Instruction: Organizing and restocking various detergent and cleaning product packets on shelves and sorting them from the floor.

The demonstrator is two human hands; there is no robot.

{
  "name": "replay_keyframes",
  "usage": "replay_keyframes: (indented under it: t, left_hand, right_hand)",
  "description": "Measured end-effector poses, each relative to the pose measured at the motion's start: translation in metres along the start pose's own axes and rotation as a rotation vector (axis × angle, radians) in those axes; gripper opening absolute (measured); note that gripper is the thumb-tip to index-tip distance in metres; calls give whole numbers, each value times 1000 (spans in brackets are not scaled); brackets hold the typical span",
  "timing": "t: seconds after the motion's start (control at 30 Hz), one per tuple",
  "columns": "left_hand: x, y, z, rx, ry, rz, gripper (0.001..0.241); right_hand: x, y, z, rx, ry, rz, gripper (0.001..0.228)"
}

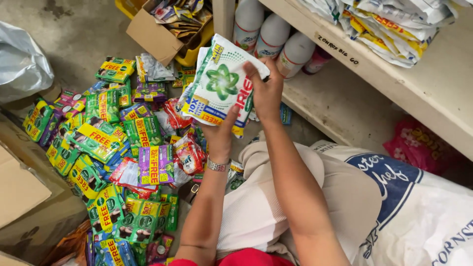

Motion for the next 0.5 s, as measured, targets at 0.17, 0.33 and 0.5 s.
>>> replay_keyframes:
  t: [0.17,0.33,0.5]
  left_hand:
    - [6,9,-8,-24,-32,53,65]
    - [5,53,-25,-73,104,216,65]
    - [-1,43,-69,-179,-6,442,86]
  right_hand:
    - [-15,30,-41,-65,-63,59,34]
    - [-17,33,8,-343,-162,581,70]
    - [-5,27,-24,-350,-387,714,88]
Point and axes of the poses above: each hand's wrist, its own x-axis away from the middle knuckle, its own y-axis out of the back of the hand, z = x × y, the point moved 2 cm from there along -x, towards the middle knuckle, and after that the axes turned 5 degrees about y, right-handed, at the moved point
